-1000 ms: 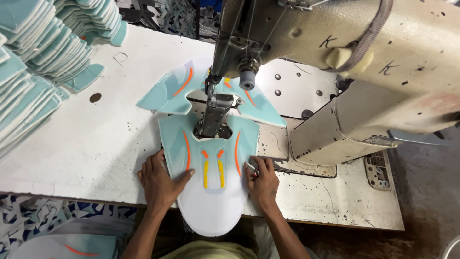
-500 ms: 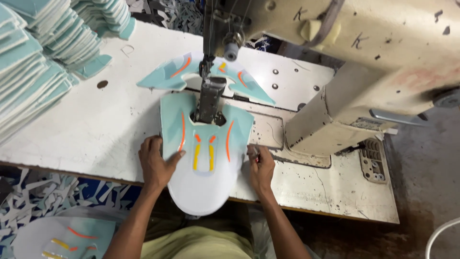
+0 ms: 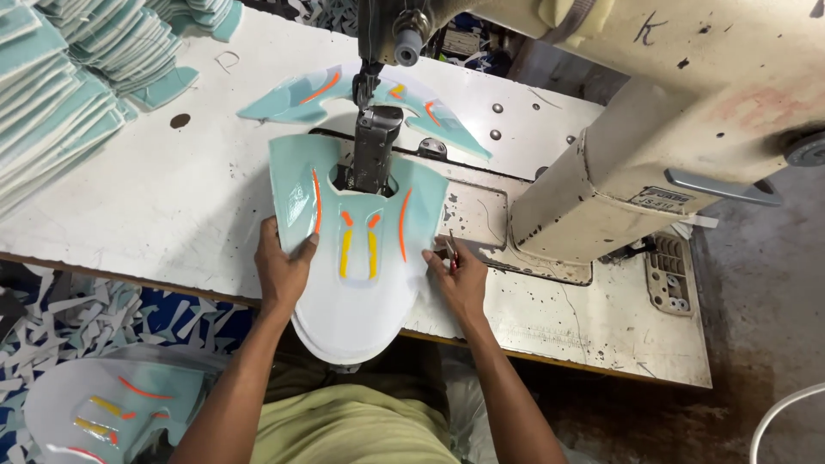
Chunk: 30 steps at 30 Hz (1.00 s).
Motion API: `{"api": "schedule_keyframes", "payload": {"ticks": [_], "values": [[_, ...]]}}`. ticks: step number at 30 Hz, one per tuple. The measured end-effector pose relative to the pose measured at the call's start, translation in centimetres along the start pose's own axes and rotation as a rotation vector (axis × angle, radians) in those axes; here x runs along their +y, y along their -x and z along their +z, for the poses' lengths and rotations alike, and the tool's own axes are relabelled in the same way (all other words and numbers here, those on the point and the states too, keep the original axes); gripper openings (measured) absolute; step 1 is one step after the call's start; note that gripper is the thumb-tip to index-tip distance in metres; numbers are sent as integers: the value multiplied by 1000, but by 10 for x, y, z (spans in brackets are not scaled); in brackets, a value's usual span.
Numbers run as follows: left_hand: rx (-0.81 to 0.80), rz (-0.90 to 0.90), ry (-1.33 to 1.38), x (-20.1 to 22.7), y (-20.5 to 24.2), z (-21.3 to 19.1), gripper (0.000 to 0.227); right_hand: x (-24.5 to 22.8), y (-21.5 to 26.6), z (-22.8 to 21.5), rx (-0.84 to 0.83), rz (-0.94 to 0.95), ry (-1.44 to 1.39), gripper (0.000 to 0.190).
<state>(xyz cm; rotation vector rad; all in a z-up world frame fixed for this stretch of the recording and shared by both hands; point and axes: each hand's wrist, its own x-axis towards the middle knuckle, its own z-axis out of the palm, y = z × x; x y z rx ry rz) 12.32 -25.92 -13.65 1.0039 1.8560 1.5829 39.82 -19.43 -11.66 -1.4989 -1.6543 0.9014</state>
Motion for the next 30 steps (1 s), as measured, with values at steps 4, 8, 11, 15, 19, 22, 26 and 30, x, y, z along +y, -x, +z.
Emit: {"api": "schedule_keyframes", "payload": {"ticks": [4, 8, 11, 15, 19, 22, 26, 30], "values": [[-12, 74, -156, 5, -3, -4, 57, 9, 1, 3, 48, -249, 2, 49], [65, 318, -510, 14, -1, -13, 84, 10, 2, 3, 32, -218, 158, 36], [33, 160, -333, -28, 9, -23, 91, 6, 2, 4, 32, -236, 83, 33], [19, 281, -369, -32, 18, -22, 98, -3, 5, 2, 17, -262, 130, 31], [34, 248, -498, -15, 17, -15, 105, 5, 5, 1, -95, -245, -104, 31], [54, 288, -539, -13, 17, -18, 101, 17, 1, 2, -150, -216, -195, 33], [10, 349, -441, -5, 16, -23, 95, 6, 1, -6, -211, -218, -245, 38], [-29, 32, -218, 3, 3, -18, 94, -6, 4, -8, -277, -187, -79, 39]]}}
